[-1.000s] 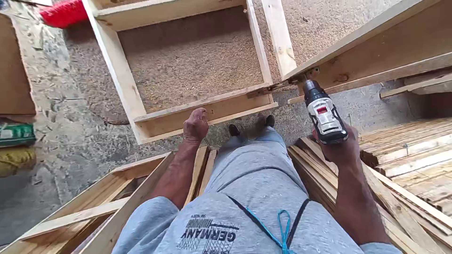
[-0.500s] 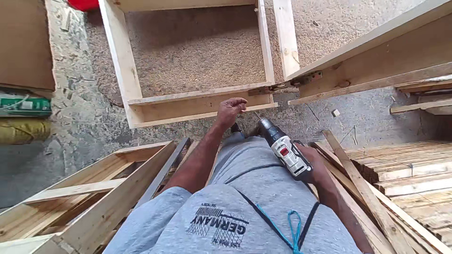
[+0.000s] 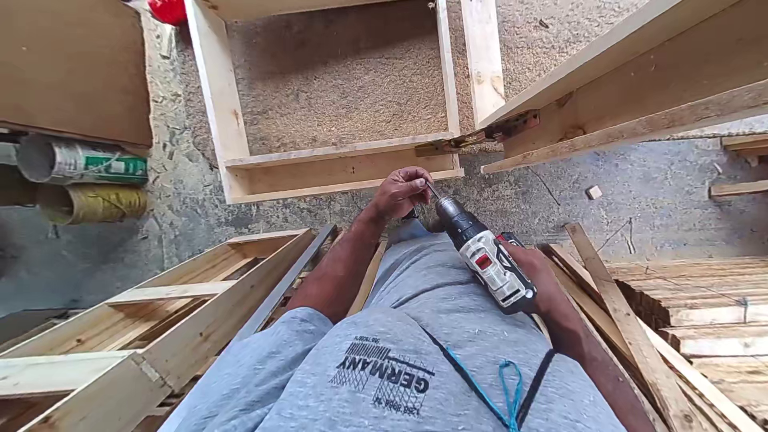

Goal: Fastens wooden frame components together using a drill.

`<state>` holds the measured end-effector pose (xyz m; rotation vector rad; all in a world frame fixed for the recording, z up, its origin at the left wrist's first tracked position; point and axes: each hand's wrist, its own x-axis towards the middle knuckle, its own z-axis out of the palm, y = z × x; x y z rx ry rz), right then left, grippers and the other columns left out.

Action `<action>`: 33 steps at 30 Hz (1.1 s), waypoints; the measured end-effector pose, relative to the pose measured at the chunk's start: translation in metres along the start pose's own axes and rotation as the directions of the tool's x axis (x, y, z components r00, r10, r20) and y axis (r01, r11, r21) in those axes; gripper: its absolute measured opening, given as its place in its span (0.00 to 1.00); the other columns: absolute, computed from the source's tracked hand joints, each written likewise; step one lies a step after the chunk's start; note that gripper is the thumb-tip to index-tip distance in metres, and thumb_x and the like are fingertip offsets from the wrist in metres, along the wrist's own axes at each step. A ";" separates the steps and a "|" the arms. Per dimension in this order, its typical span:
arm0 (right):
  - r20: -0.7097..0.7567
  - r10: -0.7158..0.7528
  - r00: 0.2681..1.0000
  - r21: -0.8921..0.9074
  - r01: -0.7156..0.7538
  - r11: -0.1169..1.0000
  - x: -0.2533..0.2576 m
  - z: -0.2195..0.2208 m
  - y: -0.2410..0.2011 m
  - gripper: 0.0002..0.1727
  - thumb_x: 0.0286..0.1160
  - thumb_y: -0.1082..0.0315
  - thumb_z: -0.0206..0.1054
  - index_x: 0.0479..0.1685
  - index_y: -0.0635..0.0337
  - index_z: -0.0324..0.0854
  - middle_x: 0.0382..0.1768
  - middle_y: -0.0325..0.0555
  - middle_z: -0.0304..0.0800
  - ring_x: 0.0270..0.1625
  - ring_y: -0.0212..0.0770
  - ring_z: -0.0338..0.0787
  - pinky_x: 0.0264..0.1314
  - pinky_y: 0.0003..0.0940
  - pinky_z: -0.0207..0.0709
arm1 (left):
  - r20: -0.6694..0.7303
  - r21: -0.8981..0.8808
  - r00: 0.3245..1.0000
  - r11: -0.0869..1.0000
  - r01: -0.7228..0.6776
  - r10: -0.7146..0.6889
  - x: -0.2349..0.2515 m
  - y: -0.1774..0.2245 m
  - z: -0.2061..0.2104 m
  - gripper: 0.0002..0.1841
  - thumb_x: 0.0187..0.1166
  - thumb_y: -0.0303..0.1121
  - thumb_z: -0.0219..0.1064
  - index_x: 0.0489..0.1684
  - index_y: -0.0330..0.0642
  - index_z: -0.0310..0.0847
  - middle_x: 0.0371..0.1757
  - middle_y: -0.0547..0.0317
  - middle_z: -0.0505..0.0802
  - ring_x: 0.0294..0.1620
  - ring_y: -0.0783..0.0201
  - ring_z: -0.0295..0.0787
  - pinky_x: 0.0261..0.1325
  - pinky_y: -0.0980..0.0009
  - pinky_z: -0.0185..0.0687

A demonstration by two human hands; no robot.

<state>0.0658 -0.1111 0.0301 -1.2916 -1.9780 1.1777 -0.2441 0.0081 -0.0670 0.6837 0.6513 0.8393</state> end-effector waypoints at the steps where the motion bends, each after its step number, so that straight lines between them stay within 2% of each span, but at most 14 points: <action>1: 0.008 -0.007 1.000 0.007 0.007 1.000 0.000 -0.001 0.002 0.26 0.74 0.44 0.67 0.59 0.54 0.86 0.43 0.43 0.96 0.45 0.37 0.95 0.46 0.48 0.88 | 0.006 0.015 1.000 1.000 0.005 -0.005 0.000 0.000 0.000 0.07 0.84 0.29 0.63 0.44 0.41 0.87 0.40 0.55 0.93 0.37 0.64 0.91 0.48 0.66 0.91; 4: 0.059 -0.013 0.998 0.025 0.012 1.000 0.001 -0.007 0.004 0.26 0.73 0.43 0.67 0.58 0.52 0.86 0.43 0.42 0.96 0.45 0.37 0.95 0.45 0.49 0.88 | 0.058 0.150 0.996 0.987 0.053 -0.063 -0.001 0.008 -0.007 0.06 0.82 0.32 0.64 0.40 0.42 0.87 0.35 0.59 0.93 0.32 0.68 0.89 0.42 0.70 0.89; 7: 0.132 -0.014 0.991 0.031 0.010 0.999 0.001 -0.012 0.010 0.24 0.74 0.42 0.66 0.57 0.49 0.87 0.42 0.40 0.96 0.45 0.37 0.95 0.44 0.52 0.88 | 0.132 0.292 0.960 0.935 0.200 -0.246 0.000 0.025 -0.016 0.06 0.78 0.34 0.67 0.33 0.45 0.88 0.28 0.66 0.92 0.25 0.73 0.87 0.33 0.76 0.86; 9: 0.125 -0.052 0.991 0.029 0.049 0.998 0.000 -0.010 0.018 0.23 0.76 0.45 0.66 0.58 0.51 0.87 0.43 0.41 0.96 0.45 0.37 0.95 0.45 0.51 0.88 | 0.141 0.276 0.927 0.913 0.301 -0.349 0.003 0.034 -0.015 0.07 0.76 0.34 0.69 0.29 0.46 0.89 0.23 0.67 0.90 0.20 0.75 0.84 0.27 0.79 0.82; 12: 0.087 -0.062 0.994 0.010 0.061 0.998 0.001 0.002 0.029 0.23 0.77 0.48 0.66 0.61 0.54 0.87 0.45 0.44 0.97 0.46 0.39 0.96 0.47 0.50 0.89 | 0.068 0.163 0.924 0.917 0.363 -0.377 0.008 0.029 -0.012 0.09 0.72 0.39 0.71 0.24 0.48 0.86 0.20 0.67 0.87 0.18 0.76 0.80 0.24 0.80 0.76; 14: 0.046 -0.033 0.998 -0.001 0.033 0.999 0.004 0.014 0.033 0.25 0.76 0.47 0.66 0.62 0.56 0.87 0.47 0.47 0.97 0.48 0.42 0.97 0.48 0.54 0.89 | -0.029 0.089 0.929 0.924 0.371 -0.370 0.014 0.020 -0.012 0.08 0.74 0.38 0.67 0.26 0.47 0.84 0.22 0.67 0.87 0.20 0.77 0.79 0.25 0.81 0.75; 17: -0.026 0.044 0.999 -0.083 -0.046 0.995 0.013 0.035 0.038 0.27 0.75 0.49 0.66 0.65 0.59 0.87 0.50 0.50 0.97 0.50 0.48 0.97 0.49 0.58 0.88 | -0.204 0.008 0.899 0.917 0.398 -0.388 0.033 0.015 -0.006 0.11 0.85 0.32 0.56 0.34 0.43 0.83 0.23 0.65 0.85 0.21 0.75 0.80 0.27 0.81 0.79; 20: -0.102 0.134 0.986 -0.200 -0.152 0.968 0.024 0.056 0.042 0.26 0.75 0.50 0.66 0.65 0.58 0.87 0.50 0.50 0.98 0.49 0.50 0.98 0.46 0.59 0.88 | -0.439 0.006 0.792 0.880 0.475 -0.424 0.059 0.016 0.006 0.09 0.87 0.32 0.59 0.41 0.41 0.83 0.24 0.64 0.83 0.20 0.73 0.78 0.24 0.80 0.77; 23: -0.127 0.212 0.969 -0.301 -0.241 0.922 0.037 0.070 0.042 0.28 0.73 0.48 0.67 0.66 0.56 0.87 0.48 0.49 0.98 0.47 0.52 0.98 0.42 0.60 0.88 | -0.580 0.162 0.708 0.795 0.585 -0.403 0.079 0.017 0.008 0.09 0.86 0.37 0.63 0.43 0.44 0.87 0.24 0.67 0.81 0.16 0.75 0.70 0.18 0.81 0.66; 24: -0.127 0.229 0.965 -0.322 -0.259 0.911 0.040 0.073 0.041 0.28 0.71 0.48 0.67 0.66 0.57 0.86 0.48 0.50 0.98 0.47 0.53 0.98 0.41 0.61 0.87 | -0.606 0.239 0.699 0.752 0.614 -0.379 0.082 0.017 0.009 0.10 0.86 0.39 0.64 0.41 0.46 0.88 0.24 0.67 0.81 0.15 0.75 0.67 0.18 0.80 0.62; 26: -0.130 0.256 0.958 -0.352 -0.286 0.891 0.043 0.079 0.042 0.29 0.71 0.49 0.67 0.68 0.56 0.85 0.48 0.49 0.98 0.47 0.53 0.98 0.42 0.60 0.88 | -0.620 0.350 0.698 0.671 0.654 -0.357 0.087 0.017 0.006 0.11 0.85 0.41 0.65 0.40 0.47 0.90 0.25 0.66 0.83 0.16 0.73 0.67 0.20 0.76 0.64; 30: -0.152 0.237 0.960 -0.395 -0.279 0.876 0.047 0.089 0.051 0.26 0.77 0.51 0.64 0.68 0.56 0.86 0.47 0.50 0.98 0.46 0.53 0.98 0.41 0.58 0.88 | -0.622 0.333 0.673 0.643 0.690 -0.400 0.099 0.016 -0.004 0.10 0.84 0.36 0.66 0.45 0.42 0.91 0.30 0.62 0.89 0.20 0.71 0.74 0.24 0.74 0.70; 33: -0.131 0.250 0.959 -0.443 -0.282 0.851 0.051 0.094 0.056 0.26 0.77 0.51 0.63 0.67 0.55 0.86 0.46 0.50 0.97 0.45 0.53 0.98 0.40 0.57 0.88 | -0.639 0.256 0.614 0.624 0.738 -0.463 0.106 0.015 -0.013 0.09 0.83 0.36 0.67 0.49 0.42 0.90 0.30 0.61 0.88 0.18 0.72 0.71 0.20 0.77 0.65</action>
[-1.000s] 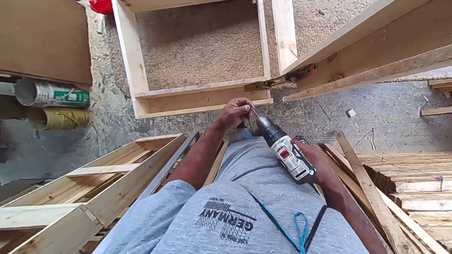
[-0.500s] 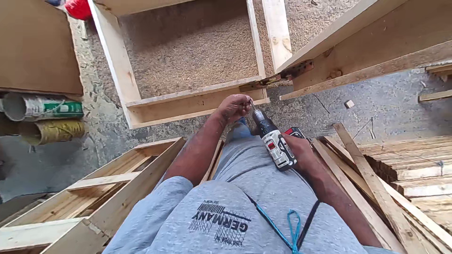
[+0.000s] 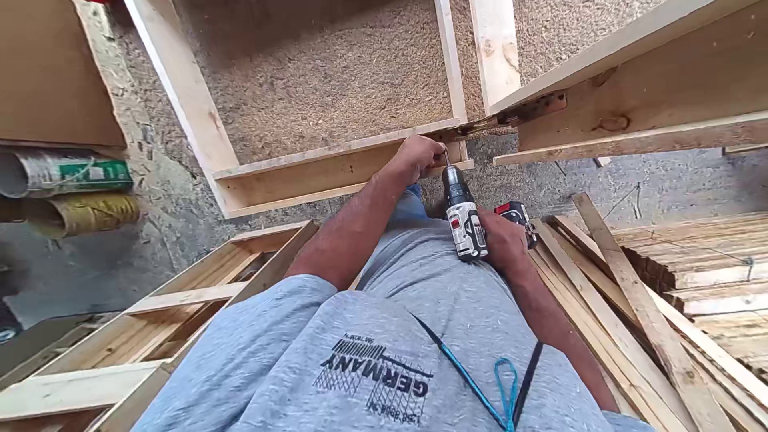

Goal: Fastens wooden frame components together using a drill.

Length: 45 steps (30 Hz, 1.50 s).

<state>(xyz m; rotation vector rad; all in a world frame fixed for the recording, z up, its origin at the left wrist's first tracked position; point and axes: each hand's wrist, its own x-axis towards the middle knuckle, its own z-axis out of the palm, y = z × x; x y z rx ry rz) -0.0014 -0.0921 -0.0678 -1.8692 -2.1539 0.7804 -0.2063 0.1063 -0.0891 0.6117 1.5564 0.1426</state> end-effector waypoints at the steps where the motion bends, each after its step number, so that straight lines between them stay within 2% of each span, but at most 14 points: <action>1: 0.005 -0.001 1.000 -0.014 0.001 1.000 0.001 0.000 0.000 0.25 0.78 0.52 0.62 0.67 0.55 0.86 0.45 0.50 0.97 0.44 0.53 0.98 0.40 0.57 0.88 | 0.010 -0.017 1.000 1.000 0.023 -0.023 0.003 0.000 0.000 0.09 0.83 0.36 0.67 0.50 0.42 0.89 0.31 0.61 0.88 0.17 0.73 0.70 0.18 0.78 0.63; 4: 0.021 0.007 1.000 -0.055 -0.006 0.998 0.006 0.000 -0.001 0.24 0.77 0.53 0.61 0.67 0.54 0.86 0.44 0.51 0.97 0.44 0.54 0.97 0.39 0.57 0.87 | 0.003 -0.026 0.999 0.999 0.046 -0.045 0.006 0.003 0.002 0.10 0.85 0.36 0.65 0.54 0.42 0.86 0.32 0.61 0.87 0.16 0.74 0.67 0.17 0.79 0.60; 8: -0.002 -0.003 1.000 -0.082 0.003 0.997 0.011 0.004 -0.001 0.21 0.82 0.61 0.57 0.66 0.54 0.87 0.41 0.52 0.96 0.41 0.55 0.97 0.36 0.54 0.87 | -0.036 -0.034 0.998 0.999 0.041 -0.043 0.008 0.004 0.006 0.11 0.87 0.38 0.64 0.54 0.42 0.86 0.31 0.61 0.88 0.14 0.74 0.66 0.16 0.79 0.59; 13: 0.071 0.043 0.997 -0.063 -0.038 0.997 0.013 -0.002 -0.004 0.22 0.81 0.60 0.57 0.70 0.53 0.85 0.44 0.52 0.96 0.43 0.56 0.97 0.38 0.57 0.86 | -0.052 0.051 0.997 0.997 0.053 -0.050 0.006 0.007 0.009 0.14 0.88 0.42 0.64 0.58 0.43 0.85 0.33 0.61 0.91 0.15 0.74 0.69 0.17 0.79 0.61; 21: 0.061 0.047 0.997 -0.087 -0.041 0.995 0.016 -0.007 -0.008 0.22 0.80 0.57 0.58 0.67 0.54 0.86 0.42 0.51 0.96 0.41 0.55 0.97 0.34 0.56 0.86 | -0.068 0.056 0.993 0.994 0.098 -0.094 0.007 0.012 0.011 0.14 0.88 0.43 0.63 0.53 0.40 0.84 0.31 0.62 0.89 0.15 0.75 0.71 0.17 0.80 0.63; 29: 0.105 0.045 0.993 -0.111 -0.033 0.993 0.024 -0.012 -0.010 0.22 0.81 0.62 0.54 0.68 0.54 0.85 0.42 0.54 0.95 0.40 0.58 0.96 0.33 0.56 0.85 | -0.075 -0.075 0.991 0.992 0.104 -0.110 0.010 0.011 0.013 0.11 0.89 0.39 0.62 0.51 0.39 0.81 0.28 0.62 0.86 0.14 0.75 0.71 0.16 0.80 0.65; 32: 0.109 0.059 0.992 -0.110 -0.047 0.993 0.025 -0.011 -0.011 0.21 0.82 0.64 0.53 0.66 0.55 0.84 0.40 0.55 0.95 0.38 0.59 0.96 0.31 0.56 0.84 | -0.077 -0.040 0.992 0.994 0.100 -0.102 0.006 0.011 0.013 0.12 0.90 0.40 0.61 0.53 0.40 0.82 0.30 0.61 0.86 0.16 0.74 0.72 0.17 0.79 0.66; 34: 0.126 0.084 0.988 -0.097 -0.072 0.993 0.026 -0.012 -0.015 0.19 0.80 0.65 0.55 0.64 0.57 0.84 0.38 0.56 0.94 0.36 0.59 0.95 0.29 0.56 0.83 | -0.046 0.105 0.999 0.994 0.015 -0.010 -0.002 0.005 0.010 0.15 0.91 0.44 0.59 0.56 0.42 0.83 0.32 0.60 0.85 0.20 0.71 0.74 0.23 0.75 0.72; 36: 0.140 0.110 0.984 -0.074 -0.100 0.992 0.026 -0.014 -0.017 0.18 0.79 0.64 0.56 0.61 0.58 0.85 0.37 0.56 0.94 0.35 0.60 0.95 0.28 0.57 0.83 | -0.024 0.364 0.982 0.917 -0.165 0.186 -0.018 -0.004 0.008 0.19 0.91 0.49 0.58 0.57 0.45 0.89 0.38 0.55 0.91 0.33 0.64 0.85 0.41 0.61 0.83; 37: 0.142 0.113 0.983 -0.070 -0.104 0.992 0.027 -0.015 -0.017 0.18 0.80 0.64 0.57 0.61 0.58 0.85 0.36 0.56 0.94 0.35 0.59 0.95 0.28 0.56 0.83 | -0.030 0.500 0.950 0.827 -0.256 0.312 -0.025 -0.011 0.007 0.21 0.90 0.52 0.58 0.55 0.47 0.91 0.44 0.54 0.95 0.44 0.59 0.92 0.53 0.53 0.87; 39: 0.132 0.091 0.987 -0.078 -0.081 0.994 0.030 -0.018 -0.014 0.16 0.79 0.64 0.57 0.58 0.58 0.86 0.33 0.55 0.93 0.32 0.58 0.95 0.25 0.56 0.82 | 0.006 0.705 0.846 0.598 -0.382 0.533 -0.031 -0.031 0.006 0.28 0.87 0.61 0.51 0.55 0.54 0.94 0.56 0.58 0.96 0.62 0.55 0.89 0.68 0.48 0.80; 41: 0.139 0.081 0.987 -0.069 -0.071 0.995 0.036 -0.021 -0.011 0.16 0.79 0.65 0.58 0.58 0.58 0.86 0.33 0.56 0.93 0.31 0.59 0.94 0.25 0.57 0.82 | 0.104 0.762 0.802 0.471 -0.444 0.588 -0.022 -0.043 0.001 0.38 0.86 0.66 0.37 0.51 0.54 0.94 0.58 0.58 0.96 0.66 0.51 0.89 0.68 0.44 0.79; 43: 0.157 0.064 0.986 -0.067 -0.054 0.996 0.036 -0.024 -0.008 0.15 0.79 0.66 0.58 0.56 0.59 0.86 0.32 0.56 0.93 0.31 0.60 0.94 0.24 0.57 0.81 | 0.196 0.749 0.808 0.447 -0.489 0.555 -0.017 -0.046 0.000 0.41 0.85 0.68 0.32 0.54 0.52 0.93 0.61 0.56 0.96 0.68 0.51 0.89 0.67 0.42 0.80; 45: 0.152 0.041 0.988 -0.071 -0.030 0.997 0.035 -0.023 -0.006 0.16 0.79 0.66 0.57 0.56 0.60 0.86 0.31 0.56 0.93 0.30 0.59 0.94 0.24 0.56 0.81 | 0.189 0.744 0.835 0.479 -0.465 0.516 -0.015 -0.044 0.003 0.42 0.85 0.68 0.31 0.55 0.53 0.94 0.64 0.58 0.95 0.69 0.53 0.89 0.68 0.42 0.80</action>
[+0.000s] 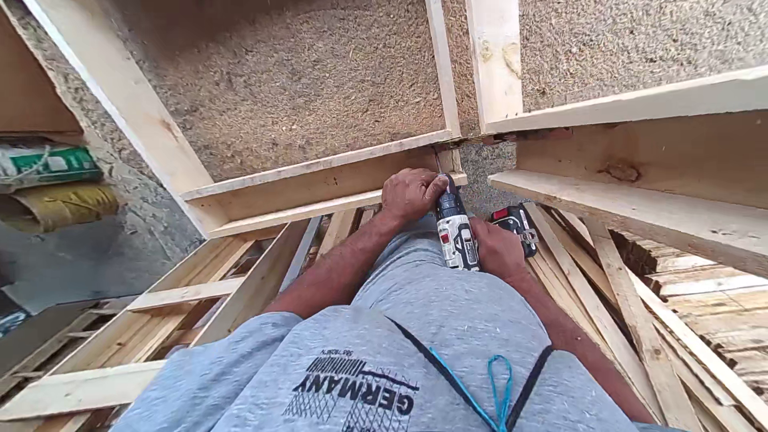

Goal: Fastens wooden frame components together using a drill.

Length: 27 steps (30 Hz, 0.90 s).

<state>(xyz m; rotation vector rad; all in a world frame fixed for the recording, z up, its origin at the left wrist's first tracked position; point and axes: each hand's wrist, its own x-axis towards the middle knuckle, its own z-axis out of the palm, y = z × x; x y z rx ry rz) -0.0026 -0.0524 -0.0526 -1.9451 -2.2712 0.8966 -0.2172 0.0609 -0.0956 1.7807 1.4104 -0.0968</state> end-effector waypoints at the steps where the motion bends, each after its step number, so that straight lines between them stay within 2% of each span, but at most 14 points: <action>1: -0.014 -0.013 1.000 -0.003 0.012 1.000 0.002 0.002 0.002 0.16 0.79 0.66 0.57 0.56 0.60 0.87 0.31 0.56 0.92 0.30 0.59 0.94 0.23 0.55 0.81 | -0.009 -0.008 1.000 1.000 0.028 -0.028 0.003 0.001 0.000 0.41 0.85 0.67 0.31 0.54 0.54 0.94 0.63 0.59 0.95 0.67 0.53 0.90 0.66 0.42 0.81; 5: -0.044 -0.054 0.998 -0.008 0.054 0.999 0.004 0.006 0.005 0.16 0.80 0.67 0.55 0.52 0.62 0.87 0.28 0.56 0.91 0.28 0.57 0.93 0.23 0.52 0.81 | -0.078 -0.030 0.994 0.997 0.075 -0.077 0.005 0.000 0.007 0.40 0.85 0.66 0.33 0.47 0.54 0.95 0.57 0.60 0.97 0.59 0.54 0.94 0.56 0.42 0.84; 9: -0.061 -0.051 0.997 -0.016 0.050 0.999 0.002 0.012 0.002 0.14 0.80 0.66 0.55 0.48 0.61 0.87 0.26 0.54 0.89 0.27 0.55 0.92 0.23 0.50 0.81 | -0.060 -0.036 0.992 0.994 0.106 -0.108 0.007 0.001 0.007 0.39 0.84 0.66 0.35 0.41 0.54 0.95 0.51 0.59 0.97 0.54 0.54 0.94 0.50 0.42 0.84; 11: -0.071 -0.062 0.996 -0.026 0.061 0.998 0.004 0.013 0.003 0.14 0.80 0.66 0.56 0.46 0.61 0.86 0.25 0.53 0.89 0.26 0.55 0.92 0.22 0.49 0.80 | -0.055 -0.035 0.992 0.993 0.114 -0.116 0.009 0.000 0.006 0.40 0.84 0.67 0.34 0.41 0.55 0.95 0.51 0.59 0.97 0.54 0.54 0.94 0.50 0.42 0.84; 16: -0.069 -0.098 0.993 -0.052 0.094 0.994 0.007 0.008 0.004 0.12 0.80 0.68 0.54 0.33 0.60 0.81 0.20 0.52 0.84 0.23 0.54 0.89 0.19 0.47 0.76 | -0.023 -0.041 0.988 0.988 0.151 -0.152 0.009 0.001 0.004 0.42 0.82 0.71 0.34 0.38 0.54 0.95 0.49 0.58 0.98 0.52 0.53 0.95 0.48 0.42 0.84; 19: -0.058 -0.105 0.993 -0.073 0.101 0.992 0.013 0.004 0.002 0.12 0.80 0.68 0.53 0.38 0.60 0.83 0.21 0.52 0.85 0.23 0.53 0.89 0.20 0.47 0.77 | 0.036 -0.037 0.982 0.982 0.186 -0.185 0.013 0.004 -0.003 0.47 0.80 0.74 0.28 0.34 0.49 0.93 0.45 0.52 0.97 0.51 0.48 0.94 0.46 0.39 0.83; 22: -0.062 -0.095 0.994 -0.058 0.091 0.994 0.017 0.006 0.000 0.14 0.80 0.69 0.53 0.45 0.62 0.86 0.22 0.53 0.87 0.24 0.54 0.90 0.21 0.47 0.78 | 0.087 -0.042 0.975 0.977 0.210 -0.205 0.016 0.002 -0.008 0.48 0.80 0.74 0.27 0.35 0.49 0.93 0.46 0.51 0.97 0.53 0.46 0.94 0.49 0.38 0.82; 27: -0.069 -0.116 0.991 -0.080 0.111 0.991 0.020 0.005 0.001 0.12 0.79 0.68 0.53 0.31 0.60 0.80 0.20 0.52 0.84 0.23 0.54 0.88 0.19 0.46 0.76 | 0.074 -0.107 0.985 0.980 0.165 -0.158 0.015 -0.005 -0.006 0.48 0.79 0.76 0.29 0.34 0.48 0.93 0.44 0.52 0.97 0.50 0.49 0.95 0.48 0.39 0.84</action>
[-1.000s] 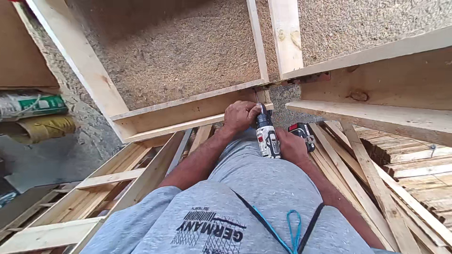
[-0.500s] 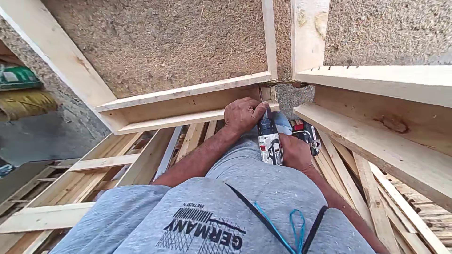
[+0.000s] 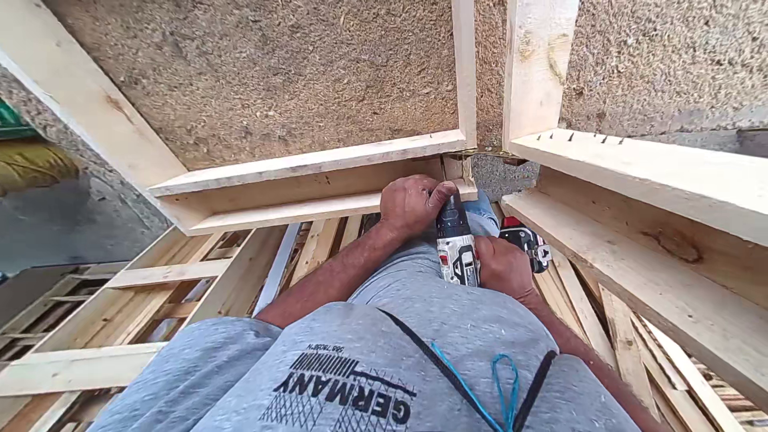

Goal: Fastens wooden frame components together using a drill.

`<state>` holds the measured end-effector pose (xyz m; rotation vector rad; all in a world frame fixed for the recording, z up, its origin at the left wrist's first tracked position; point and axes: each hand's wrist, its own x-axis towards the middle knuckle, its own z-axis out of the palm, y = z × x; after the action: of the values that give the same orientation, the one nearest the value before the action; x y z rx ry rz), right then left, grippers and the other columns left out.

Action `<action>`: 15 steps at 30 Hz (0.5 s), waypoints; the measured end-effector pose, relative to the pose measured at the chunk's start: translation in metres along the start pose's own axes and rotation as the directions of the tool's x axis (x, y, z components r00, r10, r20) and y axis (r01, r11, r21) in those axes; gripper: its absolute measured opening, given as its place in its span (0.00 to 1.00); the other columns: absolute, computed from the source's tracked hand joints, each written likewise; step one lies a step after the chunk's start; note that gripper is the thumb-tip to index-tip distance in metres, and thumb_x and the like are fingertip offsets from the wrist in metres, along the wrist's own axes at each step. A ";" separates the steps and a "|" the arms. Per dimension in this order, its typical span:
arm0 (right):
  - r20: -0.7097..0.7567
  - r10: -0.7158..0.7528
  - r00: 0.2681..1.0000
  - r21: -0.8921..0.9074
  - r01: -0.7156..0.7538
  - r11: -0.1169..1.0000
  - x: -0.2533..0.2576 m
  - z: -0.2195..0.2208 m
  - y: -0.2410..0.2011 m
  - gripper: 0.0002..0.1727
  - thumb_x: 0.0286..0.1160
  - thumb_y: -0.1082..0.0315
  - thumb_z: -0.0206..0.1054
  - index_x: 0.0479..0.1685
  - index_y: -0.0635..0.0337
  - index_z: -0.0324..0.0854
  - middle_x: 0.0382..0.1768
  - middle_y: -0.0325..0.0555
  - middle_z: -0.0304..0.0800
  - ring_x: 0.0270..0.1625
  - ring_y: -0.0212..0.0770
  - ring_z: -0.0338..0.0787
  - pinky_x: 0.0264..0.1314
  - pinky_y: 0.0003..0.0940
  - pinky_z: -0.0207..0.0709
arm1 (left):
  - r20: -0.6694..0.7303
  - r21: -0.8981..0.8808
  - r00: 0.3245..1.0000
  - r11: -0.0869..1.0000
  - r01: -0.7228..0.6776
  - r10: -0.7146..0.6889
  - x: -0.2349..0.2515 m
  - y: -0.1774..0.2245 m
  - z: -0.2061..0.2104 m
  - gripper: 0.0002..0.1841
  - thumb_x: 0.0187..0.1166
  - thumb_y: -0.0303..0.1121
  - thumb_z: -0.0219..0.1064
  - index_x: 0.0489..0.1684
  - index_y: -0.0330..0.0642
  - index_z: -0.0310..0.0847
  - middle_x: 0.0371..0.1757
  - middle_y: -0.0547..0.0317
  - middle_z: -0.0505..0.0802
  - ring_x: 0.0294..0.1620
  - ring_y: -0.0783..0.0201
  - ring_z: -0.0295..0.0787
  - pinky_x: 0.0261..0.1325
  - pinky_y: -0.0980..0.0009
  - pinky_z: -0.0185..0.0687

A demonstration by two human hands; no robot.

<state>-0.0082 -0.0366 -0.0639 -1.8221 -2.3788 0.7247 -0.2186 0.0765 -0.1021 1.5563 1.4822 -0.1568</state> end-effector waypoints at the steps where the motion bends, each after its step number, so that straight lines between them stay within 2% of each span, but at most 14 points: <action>1: -0.001 -0.001 1.000 -0.013 0.001 1.000 0.002 -0.001 0.001 0.13 0.80 0.67 0.53 0.31 0.60 0.80 0.19 0.52 0.83 0.22 0.54 0.88 0.19 0.46 0.76 | -0.002 0.001 1.000 1.000 -0.003 0.003 0.001 -0.001 0.001 0.49 0.78 0.77 0.30 0.32 0.47 0.92 0.43 0.52 0.97 0.48 0.49 0.95 0.47 0.40 0.84; 3: 0.007 0.012 1.000 -0.026 -0.012 1.000 0.005 0.000 -0.001 0.13 0.80 0.68 0.52 0.37 0.61 0.83 0.20 0.52 0.84 0.22 0.54 0.88 0.20 0.46 0.76 | 0.010 0.008 1.000 1.000 0.003 -0.004 0.001 -0.002 0.001 0.49 0.76 0.79 0.29 0.27 0.46 0.89 0.38 0.52 0.95 0.44 0.49 0.94 0.43 0.41 0.83; 5: 0.013 0.028 1.000 -0.029 -0.028 0.999 0.007 0.001 -0.003 0.14 0.80 0.68 0.52 0.42 0.62 0.85 0.21 0.52 0.85 0.23 0.53 0.89 0.20 0.46 0.77 | 0.034 0.009 0.999 1.000 0.012 -0.013 0.001 -0.002 -0.001 0.51 0.74 0.81 0.28 0.28 0.45 0.89 0.39 0.51 0.95 0.45 0.49 0.94 0.44 0.41 0.83; 8: 0.004 0.019 1.000 -0.037 -0.019 0.999 0.010 0.002 -0.002 0.13 0.79 0.67 0.52 0.31 0.60 0.80 0.19 0.51 0.82 0.22 0.53 0.87 0.19 0.45 0.75 | 0.028 -0.004 1.000 1.000 -0.002 0.002 0.001 -0.005 0.000 0.53 0.72 0.82 0.27 0.30 0.46 0.90 0.40 0.52 0.95 0.46 0.50 0.94 0.45 0.42 0.84; 10: 0.007 0.020 1.000 -0.051 -0.020 0.999 0.010 0.002 -0.003 0.13 0.79 0.68 0.52 0.31 0.60 0.79 0.18 0.51 0.82 0.22 0.53 0.87 0.19 0.45 0.75 | 0.004 -0.004 1.000 1.000 -0.015 0.015 0.000 -0.006 0.003 0.53 0.72 0.83 0.27 0.31 0.47 0.91 0.40 0.52 0.96 0.46 0.51 0.94 0.44 0.42 0.84; 11: 0.004 0.024 1.000 -0.059 -0.024 0.998 0.010 0.001 -0.003 0.13 0.80 0.68 0.52 0.34 0.60 0.81 0.19 0.51 0.82 0.22 0.53 0.87 0.19 0.45 0.75 | -0.006 0.005 1.000 1.000 -0.021 0.021 0.000 -0.006 0.004 0.53 0.72 0.83 0.26 0.31 0.47 0.91 0.41 0.52 0.96 0.47 0.51 0.95 0.44 0.42 0.84; 13: -0.002 0.043 0.999 -0.056 -0.043 0.997 0.013 0.003 -0.004 0.15 0.80 0.70 0.52 0.47 0.62 0.87 0.21 0.52 0.86 0.24 0.53 0.89 0.21 0.46 0.77 | -0.015 0.031 1.000 0.999 -0.026 0.027 0.003 -0.006 0.004 0.53 0.72 0.82 0.26 0.34 0.47 0.92 0.43 0.52 0.97 0.48 0.50 0.95 0.46 0.42 0.85; 15: -0.005 0.078 0.997 -0.030 -0.078 0.996 0.009 0.006 -0.006 0.16 0.81 0.71 0.53 0.52 0.61 0.88 0.23 0.53 0.88 0.25 0.54 0.91 0.22 0.47 0.79 | 0.000 0.053 1.000 0.999 -0.011 0.011 0.002 -0.003 0.003 0.52 0.73 0.81 0.27 0.35 0.46 0.91 0.44 0.51 0.96 0.50 0.48 0.94 0.47 0.40 0.84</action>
<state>-0.0180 -0.0314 -0.0694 -1.9361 -2.3408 0.6957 -0.2189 0.0752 -0.1067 1.6067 1.4798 -0.1912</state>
